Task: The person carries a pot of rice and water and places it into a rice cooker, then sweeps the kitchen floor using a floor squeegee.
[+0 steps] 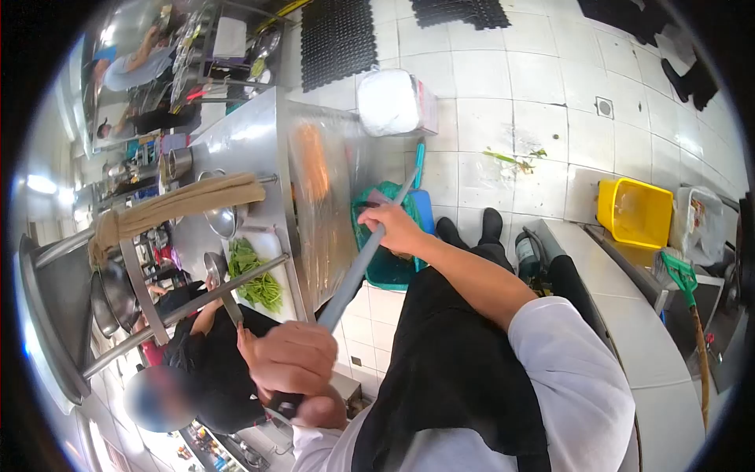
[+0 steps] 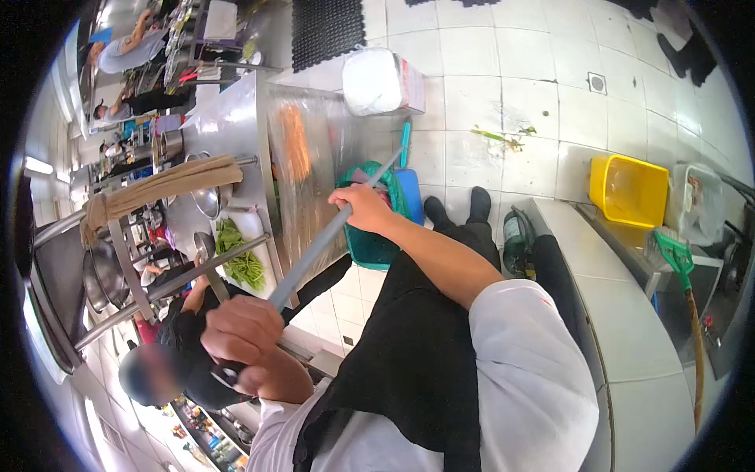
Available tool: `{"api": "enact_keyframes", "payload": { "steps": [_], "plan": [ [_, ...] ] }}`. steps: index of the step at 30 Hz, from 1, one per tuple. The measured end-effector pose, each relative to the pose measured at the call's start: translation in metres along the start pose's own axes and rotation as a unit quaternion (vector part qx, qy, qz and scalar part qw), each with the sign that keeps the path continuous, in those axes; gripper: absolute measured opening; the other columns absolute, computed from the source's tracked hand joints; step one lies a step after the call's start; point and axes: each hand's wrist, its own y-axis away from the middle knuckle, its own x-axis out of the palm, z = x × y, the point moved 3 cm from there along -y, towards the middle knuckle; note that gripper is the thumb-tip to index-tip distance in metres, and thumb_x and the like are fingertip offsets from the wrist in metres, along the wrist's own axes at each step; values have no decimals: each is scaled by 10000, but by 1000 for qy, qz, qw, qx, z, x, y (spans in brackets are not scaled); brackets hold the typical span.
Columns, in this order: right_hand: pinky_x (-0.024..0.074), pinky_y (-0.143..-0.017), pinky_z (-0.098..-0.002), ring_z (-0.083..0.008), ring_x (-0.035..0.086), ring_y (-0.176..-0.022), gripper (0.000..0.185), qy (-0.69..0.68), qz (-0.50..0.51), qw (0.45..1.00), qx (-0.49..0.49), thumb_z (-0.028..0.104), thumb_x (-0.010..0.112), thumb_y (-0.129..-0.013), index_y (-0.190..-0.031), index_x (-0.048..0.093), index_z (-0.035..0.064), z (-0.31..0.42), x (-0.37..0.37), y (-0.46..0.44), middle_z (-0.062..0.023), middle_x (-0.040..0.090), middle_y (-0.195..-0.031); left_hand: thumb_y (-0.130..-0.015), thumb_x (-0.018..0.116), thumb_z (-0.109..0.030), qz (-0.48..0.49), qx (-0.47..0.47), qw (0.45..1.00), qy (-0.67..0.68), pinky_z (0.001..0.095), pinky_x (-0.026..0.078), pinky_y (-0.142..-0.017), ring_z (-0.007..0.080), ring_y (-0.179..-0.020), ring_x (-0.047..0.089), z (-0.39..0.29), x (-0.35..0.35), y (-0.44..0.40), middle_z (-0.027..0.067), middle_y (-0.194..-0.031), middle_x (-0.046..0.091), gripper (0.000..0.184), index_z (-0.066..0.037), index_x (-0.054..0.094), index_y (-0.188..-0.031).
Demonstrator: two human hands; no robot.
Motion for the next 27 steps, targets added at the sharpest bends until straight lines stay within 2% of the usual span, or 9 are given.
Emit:
{"api": "enact_keyframes", "payload": {
  "steps": [3,7,9,15,19,23,25,26,27],
  "plan": [
    [435,-706,-404,-290,573,-737,294,-12,-44,999,-22,-46,652,-685,-963,645,50,-10,21,13,-54,569,-726,-786,703,-158,-33,0,999,-22,346,464,-479,201,-439,511,5,12,33,57,-559,544,252,-31,523,-663],
    [459,-734,-417,-302,606,-798,162,24,98,995,-2,-18,641,-777,-927,662,41,-10,30,9,-93,644,-802,-754,721,-127,-159,38,985,-60,352,459,-492,197,-479,519,0,24,65,63,-572,554,191,-13,578,-703],
    [469,-733,-419,-311,622,-824,116,3,48,998,-28,11,636,-822,-927,675,39,-27,30,10,-118,668,-822,-730,734,-103,-170,-30,983,-65,388,479,-540,264,-513,546,6,44,58,89,-577,526,210,-5,572,-637],
    [464,-753,-430,-341,617,-798,183,8,53,998,-36,42,662,-777,-958,678,68,-34,12,1,-125,647,-809,-736,729,-62,-86,-65,992,-72,382,480,-556,274,-536,546,11,53,31,84,-607,509,219,-16,554,-613],
    [459,-749,-417,-317,597,-756,267,3,-49,998,-25,18,665,-701,-966,660,56,-11,30,-2,-87,609,-760,-755,696,-122,-78,74,991,-73,357,425,-446,245,-409,486,3,17,32,70,-517,485,265,-12,546,-566],
    [445,-747,-404,-305,589,-768,340,-21,-121,992,3,-29,663,-666,-991,648,70,6,51,-4,-41,557,-711,-740,667,-137,-84,64,993,-60,368,481,-484,255,-428,524,-6,-1,52,82,-530,511,234,5,572,-580],
    [441,-749,-405,-302,583,-804,340,-27,-172,983,57,-31,660,-656,-979,651,75,-11,64,-1,-47,576,-735,-710,651,-125,-21,18,996,-90,407,522,-556,274,-487,562,2,0,63,88,-548,519,199,-1,563,-580],
    [441,-749,-405,-302,583,-804,340,-32,-169,983,60,-31,660,-656,-979,651,75,-23,73,-1,-47,576,-735,-682,640,-124,-130,-98,977,-136,441,545,-628,287,-534,579,4,14,72,96,-566,525,174,-7,555,-586],
    [439,-754,-412,-307,577,-815,302,-4,-190,980,57,-20,666,-682,-969,650,75,-38,79,-1,-56,587,-757,-666,631,-76,-136,-133,970,-150,449,552,-677,294,-572,587,16,14,82,104,-595,529,118,-13,553,-604]
  ]
}}
